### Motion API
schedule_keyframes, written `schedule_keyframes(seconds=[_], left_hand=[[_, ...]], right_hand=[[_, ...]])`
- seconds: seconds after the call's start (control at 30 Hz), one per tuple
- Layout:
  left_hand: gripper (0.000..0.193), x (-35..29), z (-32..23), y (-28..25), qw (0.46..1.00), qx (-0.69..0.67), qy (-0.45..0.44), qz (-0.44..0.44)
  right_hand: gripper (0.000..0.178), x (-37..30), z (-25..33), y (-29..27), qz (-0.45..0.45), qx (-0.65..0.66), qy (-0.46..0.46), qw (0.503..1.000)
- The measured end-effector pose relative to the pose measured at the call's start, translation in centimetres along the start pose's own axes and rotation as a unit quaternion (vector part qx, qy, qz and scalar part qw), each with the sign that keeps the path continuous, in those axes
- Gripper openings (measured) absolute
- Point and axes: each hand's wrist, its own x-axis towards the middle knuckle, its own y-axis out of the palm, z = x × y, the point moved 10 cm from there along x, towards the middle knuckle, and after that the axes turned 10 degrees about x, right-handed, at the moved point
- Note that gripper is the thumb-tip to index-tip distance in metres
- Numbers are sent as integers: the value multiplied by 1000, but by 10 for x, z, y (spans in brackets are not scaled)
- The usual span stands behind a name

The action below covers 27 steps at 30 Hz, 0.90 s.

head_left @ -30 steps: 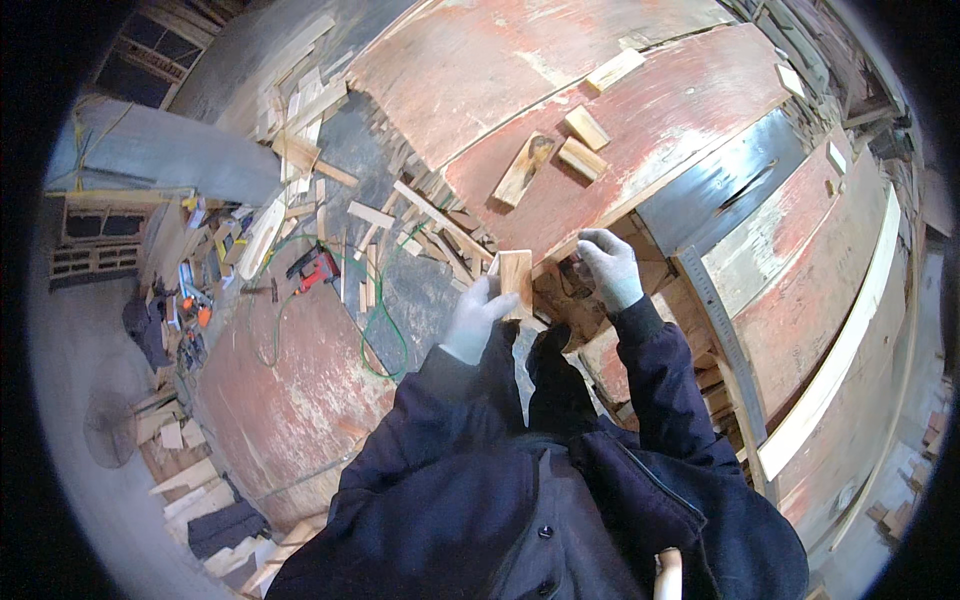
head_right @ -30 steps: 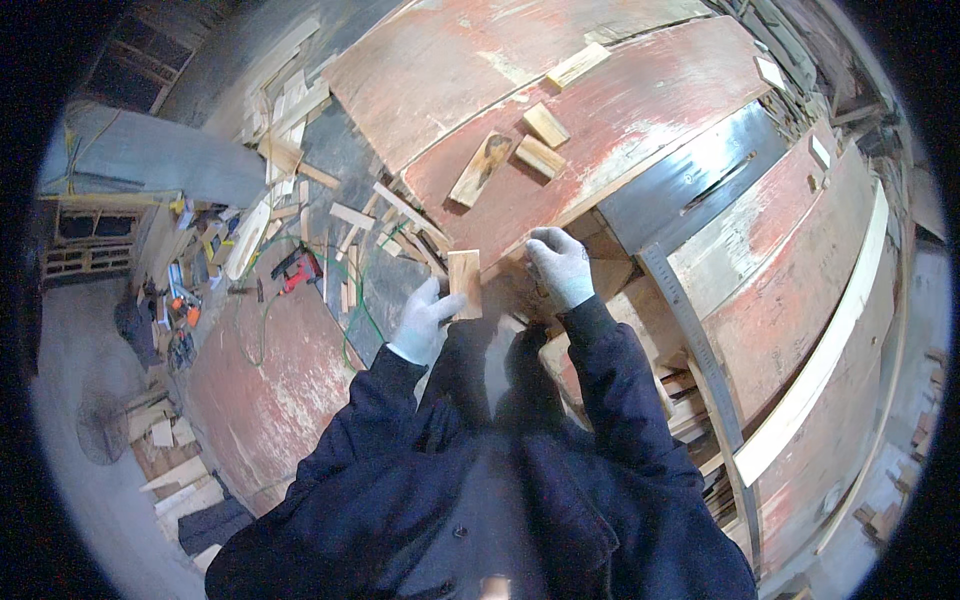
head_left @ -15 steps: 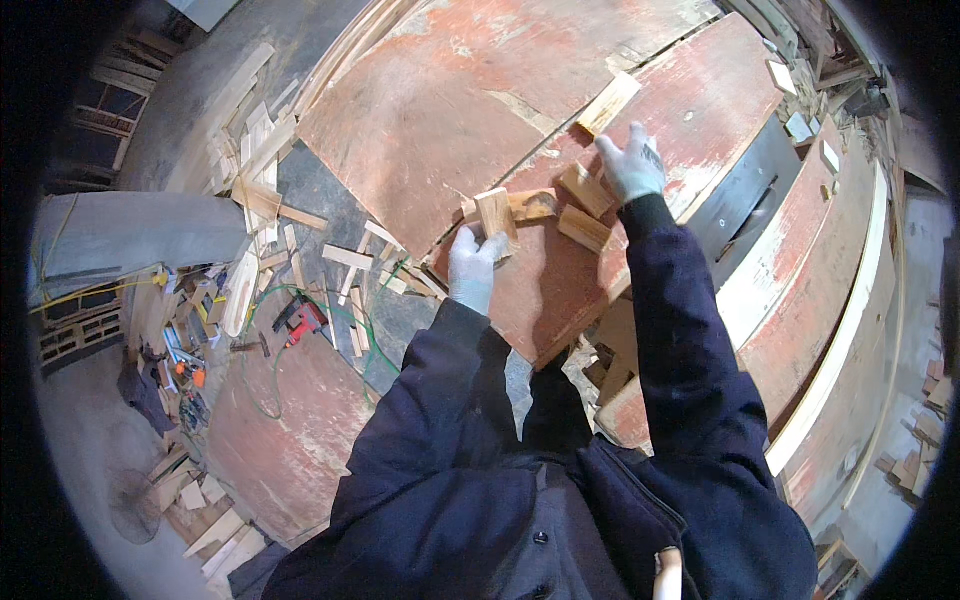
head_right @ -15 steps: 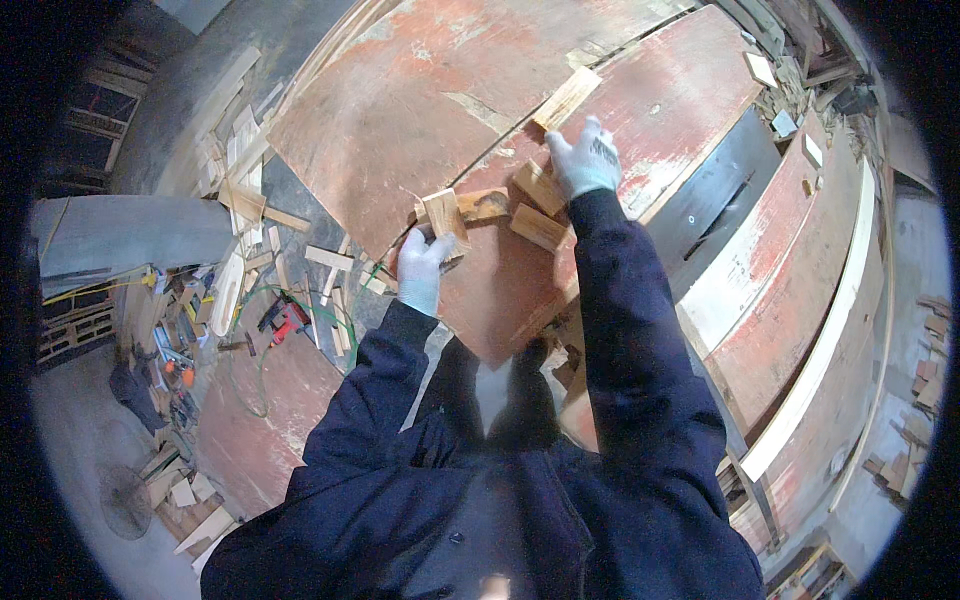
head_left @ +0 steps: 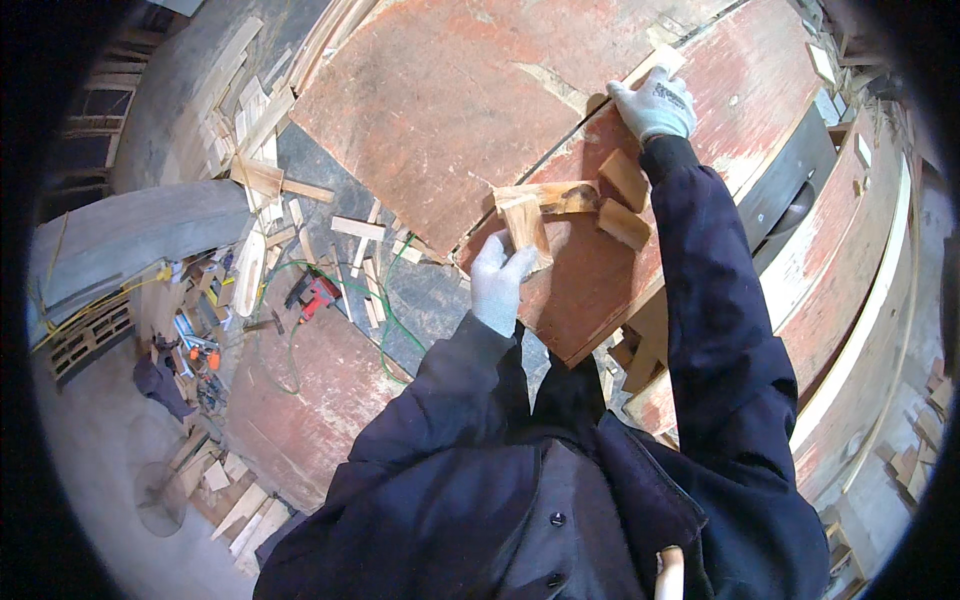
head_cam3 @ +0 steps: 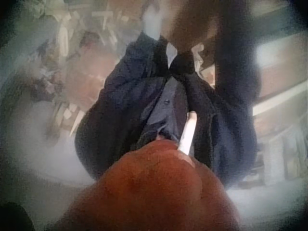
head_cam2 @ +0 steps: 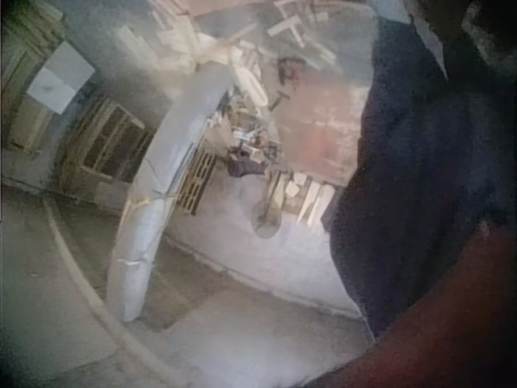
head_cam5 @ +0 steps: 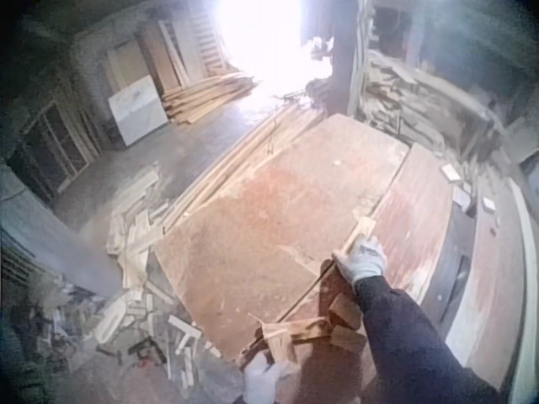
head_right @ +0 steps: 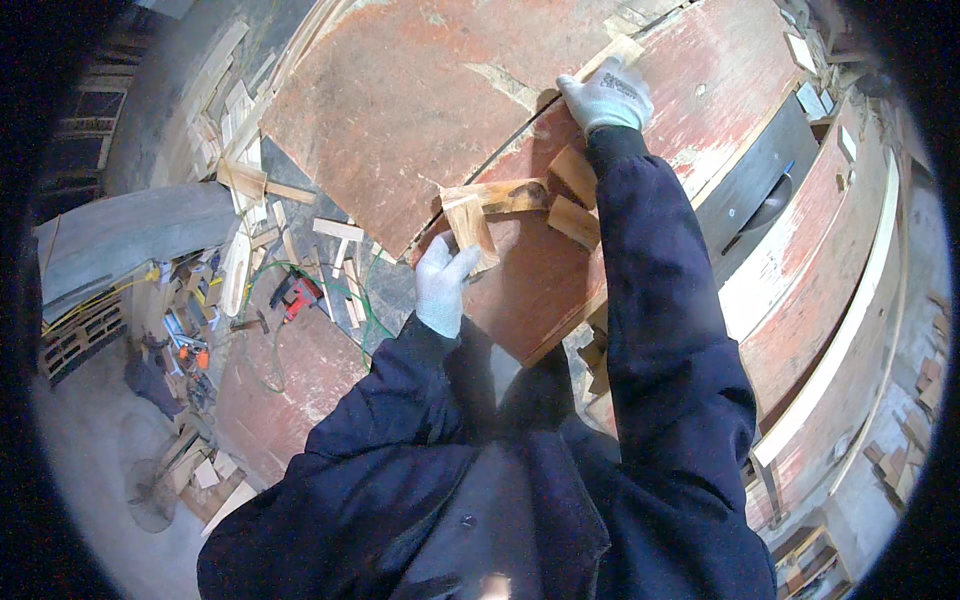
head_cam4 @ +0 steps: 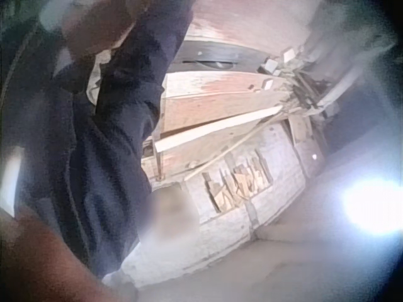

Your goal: The person uses a nail gun to fasten wooden strips to a frame on the floor, then uses a hammer to adjust the frame. They gather small wood pieces, place them on a table saw, and cut them into smaller pieces, stacking the cut pieces on the table.

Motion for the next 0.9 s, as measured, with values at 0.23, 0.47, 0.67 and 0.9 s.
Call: schedule_keyframes(seconds=[0.23,0.47,0.67,0.9], left_hand=[[24,-17,18,-8,998,-45,-33,-1],[28,-18,17,-12,998,-48,-36,9],[32,-15,10,-27,996,-68,-63,-15],[44,-15,-17,-33,995,-92,-44,-2]], right_hand=[[80,1,7,0,-24,6,37,999],[70,7,13,9,-42,-32,4,999],[58,-98,62,-38,-51,185,-217,957],[68,-298,76,4,108,244,-233,935]])
